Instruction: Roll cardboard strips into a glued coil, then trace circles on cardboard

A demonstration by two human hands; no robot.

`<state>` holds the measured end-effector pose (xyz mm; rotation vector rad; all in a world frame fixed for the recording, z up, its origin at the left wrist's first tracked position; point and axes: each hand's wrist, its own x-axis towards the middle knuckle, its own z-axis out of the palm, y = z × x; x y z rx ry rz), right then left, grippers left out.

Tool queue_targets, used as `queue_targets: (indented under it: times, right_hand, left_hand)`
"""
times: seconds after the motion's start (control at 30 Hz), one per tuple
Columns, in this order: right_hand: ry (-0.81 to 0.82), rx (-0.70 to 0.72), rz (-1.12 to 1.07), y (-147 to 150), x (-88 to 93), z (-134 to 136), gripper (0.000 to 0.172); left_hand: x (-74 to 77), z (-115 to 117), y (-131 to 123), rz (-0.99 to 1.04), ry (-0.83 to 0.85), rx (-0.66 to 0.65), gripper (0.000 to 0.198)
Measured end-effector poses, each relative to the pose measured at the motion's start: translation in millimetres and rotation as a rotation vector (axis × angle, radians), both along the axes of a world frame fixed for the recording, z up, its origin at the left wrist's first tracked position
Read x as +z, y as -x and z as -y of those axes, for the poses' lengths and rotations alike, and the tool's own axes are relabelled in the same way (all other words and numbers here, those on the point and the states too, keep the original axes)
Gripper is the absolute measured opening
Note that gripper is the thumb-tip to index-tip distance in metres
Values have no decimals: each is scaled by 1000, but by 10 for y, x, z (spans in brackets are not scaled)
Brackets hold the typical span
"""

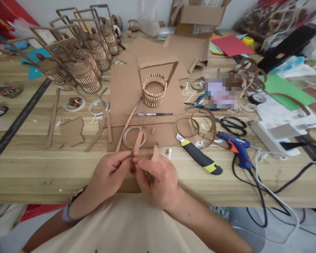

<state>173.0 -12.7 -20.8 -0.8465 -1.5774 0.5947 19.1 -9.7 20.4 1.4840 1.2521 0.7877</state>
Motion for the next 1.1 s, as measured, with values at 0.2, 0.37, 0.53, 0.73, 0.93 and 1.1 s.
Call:
queue_targets:
  times: [0.2,0.37,0.53,0.73,0.93,1.1]
  right_hand:
    - [30,-23,-208,84,131,-71,44]
    - [-7,-39,-176,89,98,-72,43]
    - [-15,-21,-183,84,71,-68,45]
    - [-19,-19,-158,86,80,-65,42]
    - [20,-72,-129,100,60,-44,35]
    - [92,-98,-155,121,27,-4,35]
  left_hand:
    - [86,-32,-17,221,172,-4,24]
    - [111,-94,-18,452,462,33,21]
    - [77,-114,-14,570,572,4,19]
    - [105,-99,-10,530,561,21,17]
    - [76,-118,-22,508,598,47,14]
    - [9,-145,-14,419,542,-9,17]
